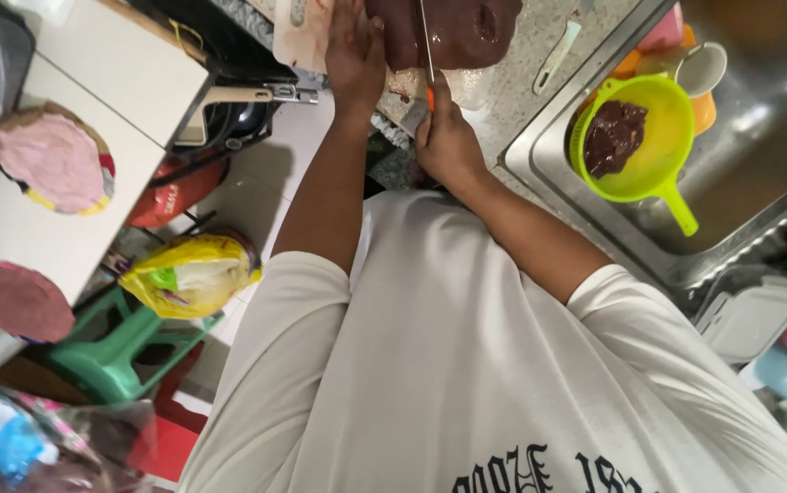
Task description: Slicing raw liver into smaller pieces on a cutting board and transferring them to a strainer.
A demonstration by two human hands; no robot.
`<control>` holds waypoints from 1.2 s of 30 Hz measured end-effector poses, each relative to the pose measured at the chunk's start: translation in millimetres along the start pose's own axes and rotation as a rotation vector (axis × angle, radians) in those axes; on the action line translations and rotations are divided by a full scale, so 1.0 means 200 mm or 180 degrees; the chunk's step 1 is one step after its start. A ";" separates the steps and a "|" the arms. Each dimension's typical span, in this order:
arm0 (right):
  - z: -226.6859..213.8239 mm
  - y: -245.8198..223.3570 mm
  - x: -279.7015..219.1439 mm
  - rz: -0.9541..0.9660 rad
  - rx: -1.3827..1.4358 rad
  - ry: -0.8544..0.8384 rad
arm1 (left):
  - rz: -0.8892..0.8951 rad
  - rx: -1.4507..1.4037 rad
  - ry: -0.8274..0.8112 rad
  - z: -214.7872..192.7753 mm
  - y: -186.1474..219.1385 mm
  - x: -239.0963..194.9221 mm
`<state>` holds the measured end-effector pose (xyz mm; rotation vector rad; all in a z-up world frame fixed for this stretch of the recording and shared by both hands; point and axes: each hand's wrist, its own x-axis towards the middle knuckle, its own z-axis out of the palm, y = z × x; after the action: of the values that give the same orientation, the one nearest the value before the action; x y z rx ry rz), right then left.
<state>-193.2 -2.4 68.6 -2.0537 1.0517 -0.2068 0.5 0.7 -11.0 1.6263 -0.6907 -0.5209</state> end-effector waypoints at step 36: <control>-0.01 -0.27 0.05 0.0707 -0.0087 -0.0097 | 0.0150 0.0716 -0.0561 -0.06 0.00 0.00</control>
<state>-154.7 7.8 106.6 -1.9394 1.2591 -0.0478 7.7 9.2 -9.0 1.7823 -0.9445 -0.5732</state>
